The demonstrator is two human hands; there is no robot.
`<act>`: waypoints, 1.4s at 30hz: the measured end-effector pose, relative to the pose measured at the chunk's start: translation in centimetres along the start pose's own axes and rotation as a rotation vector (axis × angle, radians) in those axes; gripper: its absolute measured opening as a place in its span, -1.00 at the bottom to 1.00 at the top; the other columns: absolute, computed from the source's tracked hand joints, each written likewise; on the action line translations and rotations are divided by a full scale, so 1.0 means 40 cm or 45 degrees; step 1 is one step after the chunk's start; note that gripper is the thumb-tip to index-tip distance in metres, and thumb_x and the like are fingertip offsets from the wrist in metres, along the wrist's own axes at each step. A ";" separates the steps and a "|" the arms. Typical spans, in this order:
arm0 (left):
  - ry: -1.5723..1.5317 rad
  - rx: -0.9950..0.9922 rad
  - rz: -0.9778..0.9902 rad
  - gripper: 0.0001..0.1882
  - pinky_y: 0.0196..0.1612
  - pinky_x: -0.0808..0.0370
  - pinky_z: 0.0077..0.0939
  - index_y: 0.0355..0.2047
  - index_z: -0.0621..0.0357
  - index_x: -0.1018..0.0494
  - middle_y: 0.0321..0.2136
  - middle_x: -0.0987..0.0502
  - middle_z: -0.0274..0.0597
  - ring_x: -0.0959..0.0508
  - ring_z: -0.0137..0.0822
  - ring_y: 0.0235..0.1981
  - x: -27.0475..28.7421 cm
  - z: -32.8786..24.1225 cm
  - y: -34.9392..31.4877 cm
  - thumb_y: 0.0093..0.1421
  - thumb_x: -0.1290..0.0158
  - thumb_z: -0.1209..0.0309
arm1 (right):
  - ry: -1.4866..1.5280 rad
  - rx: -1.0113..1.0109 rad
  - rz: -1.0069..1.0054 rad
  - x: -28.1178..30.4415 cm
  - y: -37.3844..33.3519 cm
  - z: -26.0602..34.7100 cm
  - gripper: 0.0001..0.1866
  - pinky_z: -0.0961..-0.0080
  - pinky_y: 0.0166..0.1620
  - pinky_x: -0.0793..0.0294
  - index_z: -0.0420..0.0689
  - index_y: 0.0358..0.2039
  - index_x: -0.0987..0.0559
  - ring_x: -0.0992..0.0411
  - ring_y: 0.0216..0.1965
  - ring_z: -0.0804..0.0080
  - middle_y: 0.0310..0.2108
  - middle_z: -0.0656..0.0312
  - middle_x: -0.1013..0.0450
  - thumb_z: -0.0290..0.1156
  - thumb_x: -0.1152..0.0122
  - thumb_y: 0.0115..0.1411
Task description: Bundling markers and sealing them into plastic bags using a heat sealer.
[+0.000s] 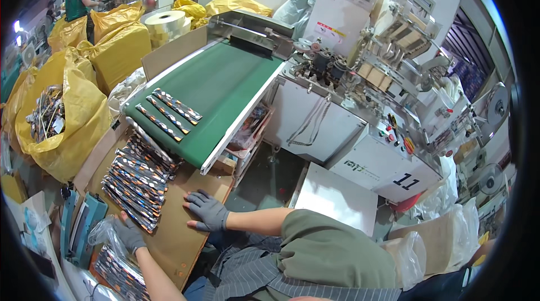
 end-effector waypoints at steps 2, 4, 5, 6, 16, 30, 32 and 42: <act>-0.011 0.073 0.049 -0.35 0.23 -0.09 -0.20 -0.01 0.38 -0.36 0.09 -0.29 0.21 -0.22 0.11 0.16 -0.005 0.022 -0.005 0.28 0.26 -0.05 | 0.123 0.024 0.014 -0.008 0.009 0.001 -0.43 0.07 0.20 -0.08 -0.23 -0.02 -0.35 -0.15 0.14 -0.08 0.06 -0.12 -0.22 -0.08 -0.10 0.08; -0.036 0.089 0.082 -0.33 0.20 -0.12 -0.20 0.02 0.37 -0.33 0.08 -0.29 0.23 -0.24 0.13 0.14 -0.027 0.040 -0.004 0.28 0.27 -0.06 | 0.273 0.084 -0.167 0.068 0.049 0.009 -0.38 0.12 0.13 -0.21 -0.21 0.07 -0.29 -0.17 0.12 -0.10 0.08 -0.15 -0.20 -0.07 -0.12 0.11; -0.035 0.052 0.065 -0.32 0.19 -0.14 -0.20 0.04 0.37 -0.30 0.08 -0.29 0.25 -0.26 0.14 0.12 -0.047 0.025 -0.005 0.28 0.28 -0.07 | 0.257 0.153 -0.287 0.127 0.090 0.011 -0.35 0.13 0.14 -0.20 -0.21 0.10 -0.27 -0.19 0.12 -0.10 0.09 -0.12 -0.21 -0.11 -0.17 0.08; 0.034 0.052 -0.037 -0.33 0.20 -0.12 -0.20 0.06 0.36 -0.28 0.10 -0.26 0.25 -0.24 0.14 0.14 -0.042 0.022 -0.019 0.28 0.26 -0.06 | 0.147 0.265 -0.377 0.189 0.145 0.029 -0.36 0.12 0.15 -0.19 -0.21 0.08 -0.30 -0.20 0.12 -0.11 0.07 -0.10 -0.24 -0.21 -0.25 0.02; -0.254 0.000 -0.112 -0.40 0.06 -0.30 -0.19 -0.03 0.41 -0.33 -0.07 -0.39 0.29 -0.37 0.18 -0.01 0.006 -0.014 -0.011 0.23 0.10 0.03 | -0.166 -0.514 0.369 0.150 0.664 -0.324 -0.04 0.24 0.16 -0.18 -0.40 0.11 -0.25 -0.18 0.14 -0.12 0.08 -0.25 -0.23 0.32 0.09 0.07; -1.933 0.733 0.476 -0.42 -0.18 -0.44 -0.45 -0.08 0.25 -0.41 -0.28 -0.52 -0.15 -0.50 -0.24 -0.23 -0.229 -0.034 0.076 0.10 -0.10 0.00 | 0.666 -0.624 0.681 -0.308 0.550 -0.056 -0.20 0.30 -0.11 -0.43 -0.39 -0.18 -0.49 -0.48 -0.19 0.06 -0.24 -0.13 -0.49 0.22 -0.20 -0.07; -1.935 0.931 0.573 -0.39 -0.15 -0.42 -0.50 -0.12 0.20 -0.45 -0.22 -0.52 -0.21 -0.50 -0.37 -0.23 -0.143 -0.108 0.030 0.05 -0.13 -0.08 | 1.214 -0.828 0.950 -0.363 0.468 -0.005 -0.39 0.51 -0.23 -0.45 -0.29 -0.22 -0.53 -0.46 -0.35 0.48 -0.39 0.18 -0.51 0.07 -0.29 -0.02; -1.663 -0.035 0.254 -0.10 0.05 -0.33 -0.47 0.07 0.23 -0.21 -0.07 -0.41 -0.26 -0.38 -0.39 -0.04 0.284 -0.234 -0.027 -0.30 -0.43 0.45 | 2.001 -0.144 0.345 -0.014 0.461 0.255 -0.21 0.50 -0.01 -0.34 -0.23 0.09 -0.27 -0.35 -0.08 0.46 -0.10 0.22 -0.38 -0.31 -0.44 -0.15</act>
Point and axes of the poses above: each hand's wrist, its own y-axis towards the middle knuckle, its own x-axis out of the back of the hand, z = x × y, the point moved 10 cm from there along y, towards the middle knuckle
